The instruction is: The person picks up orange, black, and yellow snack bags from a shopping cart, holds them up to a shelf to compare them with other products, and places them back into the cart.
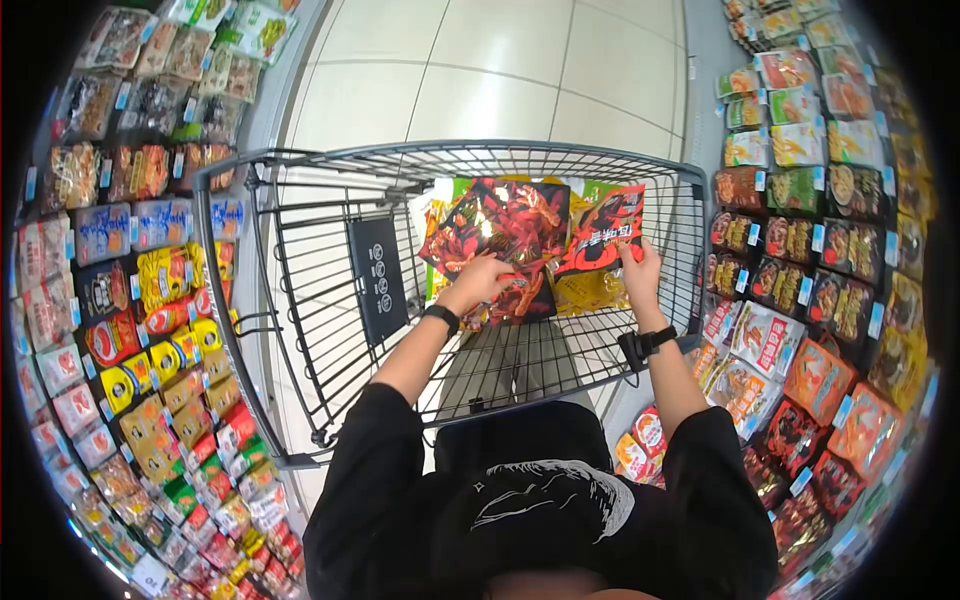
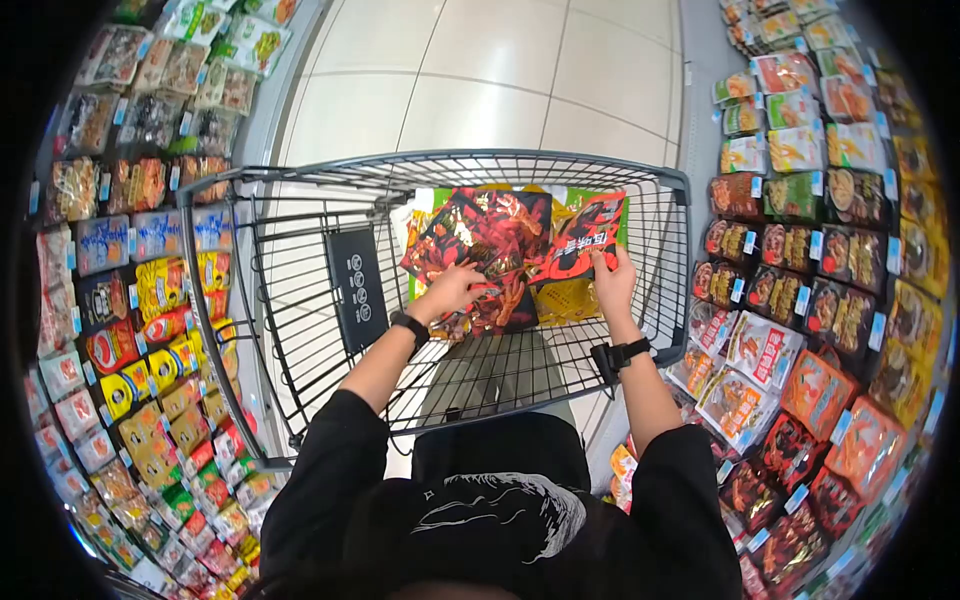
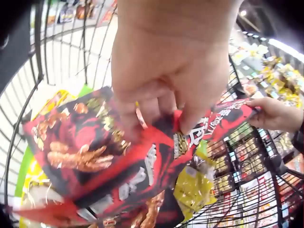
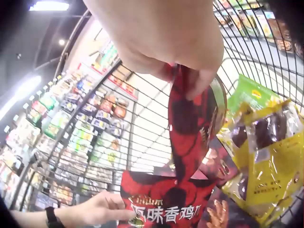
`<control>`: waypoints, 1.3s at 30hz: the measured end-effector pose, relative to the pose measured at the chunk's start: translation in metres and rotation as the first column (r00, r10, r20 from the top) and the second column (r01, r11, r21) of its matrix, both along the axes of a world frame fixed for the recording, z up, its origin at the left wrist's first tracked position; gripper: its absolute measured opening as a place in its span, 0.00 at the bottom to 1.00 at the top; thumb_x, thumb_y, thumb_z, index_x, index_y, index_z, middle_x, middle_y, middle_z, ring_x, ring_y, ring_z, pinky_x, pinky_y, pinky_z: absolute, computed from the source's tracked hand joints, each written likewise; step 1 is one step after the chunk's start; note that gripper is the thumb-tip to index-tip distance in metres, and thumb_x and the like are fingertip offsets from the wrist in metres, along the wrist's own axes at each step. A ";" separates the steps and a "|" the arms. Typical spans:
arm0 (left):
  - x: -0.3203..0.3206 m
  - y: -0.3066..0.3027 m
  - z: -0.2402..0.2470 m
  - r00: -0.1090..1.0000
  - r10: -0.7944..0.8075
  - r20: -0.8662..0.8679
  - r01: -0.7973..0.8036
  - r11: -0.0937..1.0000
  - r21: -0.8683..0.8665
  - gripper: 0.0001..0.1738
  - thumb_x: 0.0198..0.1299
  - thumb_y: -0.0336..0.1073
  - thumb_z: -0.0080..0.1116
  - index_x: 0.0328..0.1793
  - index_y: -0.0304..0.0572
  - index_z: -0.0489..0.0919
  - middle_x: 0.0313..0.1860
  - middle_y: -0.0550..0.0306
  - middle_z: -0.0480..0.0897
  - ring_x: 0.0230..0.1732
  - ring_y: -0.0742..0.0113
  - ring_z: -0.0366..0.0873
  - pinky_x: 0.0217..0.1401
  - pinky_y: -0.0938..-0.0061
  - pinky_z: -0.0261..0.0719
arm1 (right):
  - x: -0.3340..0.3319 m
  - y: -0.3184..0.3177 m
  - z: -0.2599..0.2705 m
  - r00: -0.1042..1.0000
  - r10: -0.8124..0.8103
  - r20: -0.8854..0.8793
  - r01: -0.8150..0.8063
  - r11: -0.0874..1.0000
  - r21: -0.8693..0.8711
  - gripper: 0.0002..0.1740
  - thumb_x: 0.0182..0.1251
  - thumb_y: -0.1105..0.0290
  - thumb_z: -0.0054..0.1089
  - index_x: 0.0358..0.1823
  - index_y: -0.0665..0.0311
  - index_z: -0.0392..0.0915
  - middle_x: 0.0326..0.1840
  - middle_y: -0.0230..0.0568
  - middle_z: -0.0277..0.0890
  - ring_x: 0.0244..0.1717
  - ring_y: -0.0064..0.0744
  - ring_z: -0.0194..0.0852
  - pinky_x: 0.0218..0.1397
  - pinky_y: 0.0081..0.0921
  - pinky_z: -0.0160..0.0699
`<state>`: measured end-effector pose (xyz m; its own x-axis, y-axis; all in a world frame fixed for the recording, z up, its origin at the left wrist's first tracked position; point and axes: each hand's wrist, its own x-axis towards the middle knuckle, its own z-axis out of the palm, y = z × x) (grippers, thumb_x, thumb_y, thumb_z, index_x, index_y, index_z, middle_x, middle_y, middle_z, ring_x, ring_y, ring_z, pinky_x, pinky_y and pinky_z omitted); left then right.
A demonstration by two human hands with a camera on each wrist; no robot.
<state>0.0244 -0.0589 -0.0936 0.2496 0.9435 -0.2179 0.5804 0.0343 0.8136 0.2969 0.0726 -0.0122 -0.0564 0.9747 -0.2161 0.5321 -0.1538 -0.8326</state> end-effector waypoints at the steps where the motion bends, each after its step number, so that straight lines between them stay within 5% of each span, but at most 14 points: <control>1: 0.003 0.003 0.026 1.000 -0.006 -0.026 0.006 1.000 -0.005 0.08 0.53 0.37 0.58 0.38 0.44 0.80 0.34 0.52 0.82 0.40 0.49 0.78 0.59 0.54 0.69 | 0.000 -0.001 0.020 0.992 -0.050 -0.118 0.046 0.998 -0.037 0.07 0.59 0.74 0.61 0.36 0.71 0.76 0.25 0.36 0.78 0.26 0.19 0.71 0.32 0.20 0.71; 9: 0.007 0.007 0.215 0.936 -0.226 -0.269 0.326 0.842 0.429 0.05 0.50 0.32 0.58 0.35 0.48 0.78 0.29 0.60 0.77 0.36 0.61 0.77 0.57 0.61 0.67 | 0.041 -0.026 0.164 0.984 0.161 -0.083 -0.144 0.974 0.175 0.09 0.60 0.74 0.60 0.40 0.70 0.77 0.30 0.31 0.79 0.31 0.14 0.72 0.37 0.16 0.72; 11: 0.022 -0.002 0.241 0.897 -0.256 -0.361 0.417 0.763 0.495 0.08 0.47 0.32 0.59 0.35 0.49 0.77 0.35 0.62 0.78 0.41 0.65 0.77 0.61 0.60 0.66 | 0.057 -0.039 0.198 0.986 0.165 0.009 -0.164 0.970 0.182 0.11 0.59 0.74 0.60 0.42 0.71 0.77 0.35 0.37 0.81 0.36 0.20 0.76 0.41 0.21 0.75; 13: 0.043 -0.007 0.263 0.865 -0.295 -0.406 0.500 0.589 0.635 0.11 0.44 0.32 0.60 0.37 0.48 0.77 0.46 0.61 0.78 0.48 0.63 0.76 0.66 0.59 0.65 | 0.069 -0.053 0.223 0.909 0.331 0.255 -0.414 0.794 0.445 0.15 0.56 0.74 0.61 0.46 0.71 0.76 0.38 0.47 0.81 0.38 0.34 0.81 0.44 0.26 0.77; 14: 0.054 -0.009 0.273 0.857 -0.330 -0.396 0.515 0.573 0.637 0.11 0.43 0.32 0.61 0.36 0.45 0.76 0.57 0.56 0.74 0.57 0.58 0.72 0.67 0.57 0.64 | 0.071 -0.064 0.240 0.892 0.394 0.223 -0.452 0.794 0.407 0.16 0.54 0.75 0.60 0.45 0.71 0.76 0.41 0.51 0.79 0.41 0.43 0.80 0.47 0.30 0.77; 20: 0.142 -0.010 0.342 0.875 -0.428 -0.227 0.441 0.507 0.741 0.05 0.47 0.31 0.59 0.31 0.42 0.77 0.67 0.48 0.66 0.67 0.50 0.64 0.68 0.51 0.61 | 0.109 -0.134 0.298 0.769 0.593 0.239 -0.638 0.736 0.225 0.14 0.55 0.77 0.56 0.44 0.66 0.77 0.38 0.47 0.78 0.39 0.48 0.77 0.43 0.35 0.77; 23: 0.193 -0.014 0.360 0.833 -0.463 -0.304 0.512 0.437 0.739 0.05 0.48 0.31 0.60 0.31 0.40 0.77 0.64 0.50 0.71 0.62 0.51 0.70 0.63 0.55 0.68 | 0.147 -0.171 0.311 0.811 0.539 0.229 -0.584 0.717 0.380 0.11 0.56 0.74 0.57 0.42 0.63 0.76 0.31 0.48 0.76 0.34 0.52 0.74 0.37 0.41 0.73; 25: 0.228 -0.021 0.344 0.729 -0.662 -0.173 0.577 0.459 0.676 0.05 0.49 0.31 0.60 0.31 0.39 0.77 0.50 0.51 0.79 0.47 0.52 0.78 0.47 0.62 0.77 | 0.183 -0.190 0.320 0.849 0.492 0.191 -0.525 0.746 0.410 0.10 0.58 0.74 0.56 0.42 0.64 0.76 0.31 0.48 0.75 0.34 0.52 0.74 0.37 0.40 0.73; 29: 0.314 -0.039 0.355 0.663 -0.742 -0.102 0.635 0.485 0.601 0.06 0.49 0.29 0.63 0.32 0.36 0.78 0.34 0.49 0.79 0.33 0.51 0.78 0.33 0.65 0.75 | 0.259 -0.238 0.340 0.931 0.351 0.102 -0.356 0.805 0.474 0.08 0.64 0.72 0.53 0.42 0.65 0.75 0.31 0.49 0.75 0.34 0.51 0.74 0.37 0.38 0.73; 32: 0.382 -0.046 0.365 0.660 -0.750 0.028 0.534 0.496 0.685 0.04 0.51 0.27 0.61 0.31 0.36 0.77 0.23 0.48 0.75 0.22 0.52 0.74 0.24 0.66 0.69 | 0.327 -0.282 0.354 0.992 0.108 0.069 -0.128 0.881 0.455 0.11 0.64 0.66 0.55 0.44 0.65 0.75 0.32 0.48 0.77 0.33 0.49 0.76 0.37 0.36 0.73; 33: 0.404 -0.049 0.372 0.641 -0.768 0.020 0.549 0.477 0.686 0.04 0.51 0.27 0.61 0.31 0.36 0.77 0.23 0.48 0.75 0.22 0.52 0.74 0.24 0.66 0.69 | 0.351 -0.297 0.357 0.999 -0.017 0.047 -0.007 0.882 0.471 0.13 0.64 0.64 0.56 0.44 0.65 0.75 0.32 0.48 0.78 0.34 0.49 0.76 0.37 0.36 0.74; 35: 0.443 -0.054 0.388 0.693 -0.704 0.152 0.506 0.626 0.594 0.04 0.53 0.25 0.59 0.33 0.34 0.76 0.23 0.48 0.73 0.23 0.54 0.73 0.25 0.69 0.69 | 0.397 -0.323 0.357 0.987 -0.131 0.093 0.069 0.868 0.492 0.16 0.61 0.62 0.60 0.45 0.65 0.75 0.33 0.48 0.79 0.33 0.50 0.77 0.37 0.35 0.74; 37: 0.482 -0.053 0.389 0.709 -0.675 0.204 0.471 0.669 0.575 0.05 0.54 0.26 0.59 0.34 0.32 0.74 0.23 0.49 0.73 0.23 0.56 0.71 0.26 0.72 0.67 | 0.432 -0.348 0.365 0.915 -0.299 0.272 0.121 0.844 0.523 0.17 0.59 0.64 0.62 0.46 0.66 0.75 0.34 0.48 0.79 0.34 0.44 0.79 0.38 0.31 0.75; 39: 0.522 -0.048 0.386 0.670 -0.697 0.257 0.437 0.649 0.623 0.05 0.54 0.26 0.59 0.35 0.33 0.75 0.24 0.48 0.73 0.26 0.57 0.71 0.28 0.74 0.67 | 0.459 -0.366 0.371 0.901 -0.410 0.139 0.285 0.804 0.522 0.16 0.58 0.66 0.64 0.44 0.67 0.75 0.36 0.46 0.79 0.37 0.39 0.79 0.39 0.29 0.75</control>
